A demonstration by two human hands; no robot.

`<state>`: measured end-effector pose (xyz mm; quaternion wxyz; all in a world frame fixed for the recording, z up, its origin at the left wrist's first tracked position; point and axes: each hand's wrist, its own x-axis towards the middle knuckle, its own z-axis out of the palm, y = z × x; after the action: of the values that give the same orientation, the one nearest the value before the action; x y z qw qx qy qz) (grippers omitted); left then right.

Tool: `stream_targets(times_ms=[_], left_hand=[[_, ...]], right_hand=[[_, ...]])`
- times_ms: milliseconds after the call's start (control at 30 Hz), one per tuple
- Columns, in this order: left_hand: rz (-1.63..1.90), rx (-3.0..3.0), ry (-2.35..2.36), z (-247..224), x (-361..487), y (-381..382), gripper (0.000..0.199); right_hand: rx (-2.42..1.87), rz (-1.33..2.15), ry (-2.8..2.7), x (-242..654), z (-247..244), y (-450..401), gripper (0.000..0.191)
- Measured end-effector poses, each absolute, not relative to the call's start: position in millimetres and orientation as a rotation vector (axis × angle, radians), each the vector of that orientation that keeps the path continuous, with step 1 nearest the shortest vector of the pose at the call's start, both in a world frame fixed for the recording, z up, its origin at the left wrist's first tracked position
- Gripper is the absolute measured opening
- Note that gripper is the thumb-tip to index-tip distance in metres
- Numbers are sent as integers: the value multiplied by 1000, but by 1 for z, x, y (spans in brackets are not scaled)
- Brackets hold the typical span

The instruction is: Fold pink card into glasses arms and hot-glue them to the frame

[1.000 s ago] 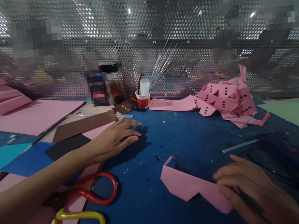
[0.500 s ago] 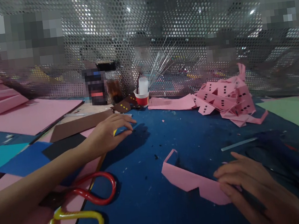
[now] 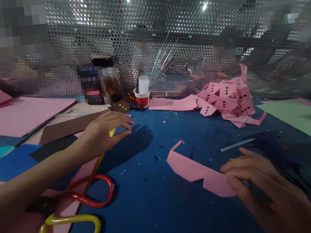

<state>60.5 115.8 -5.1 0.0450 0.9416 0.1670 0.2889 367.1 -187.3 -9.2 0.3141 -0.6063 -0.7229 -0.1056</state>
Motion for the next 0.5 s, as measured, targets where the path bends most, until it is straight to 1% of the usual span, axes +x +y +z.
stream_targets(times_ms=[133,267,367,500], left_hand=[[935,2761,668,10,62,110,17],[968,2621,707,32,66,94,23],[973,2514,739,51,67,76,28],[986,2627,790,67,59,50,25]], right_hand=[[-1509,-148,-2020,358,-7,-187,17],[-1499,-35,-2012,342,0,-187,17],[-1451,-35,-1995,336,3,-187,16],[-1379,-29,-2072,337,5,-189,16]])
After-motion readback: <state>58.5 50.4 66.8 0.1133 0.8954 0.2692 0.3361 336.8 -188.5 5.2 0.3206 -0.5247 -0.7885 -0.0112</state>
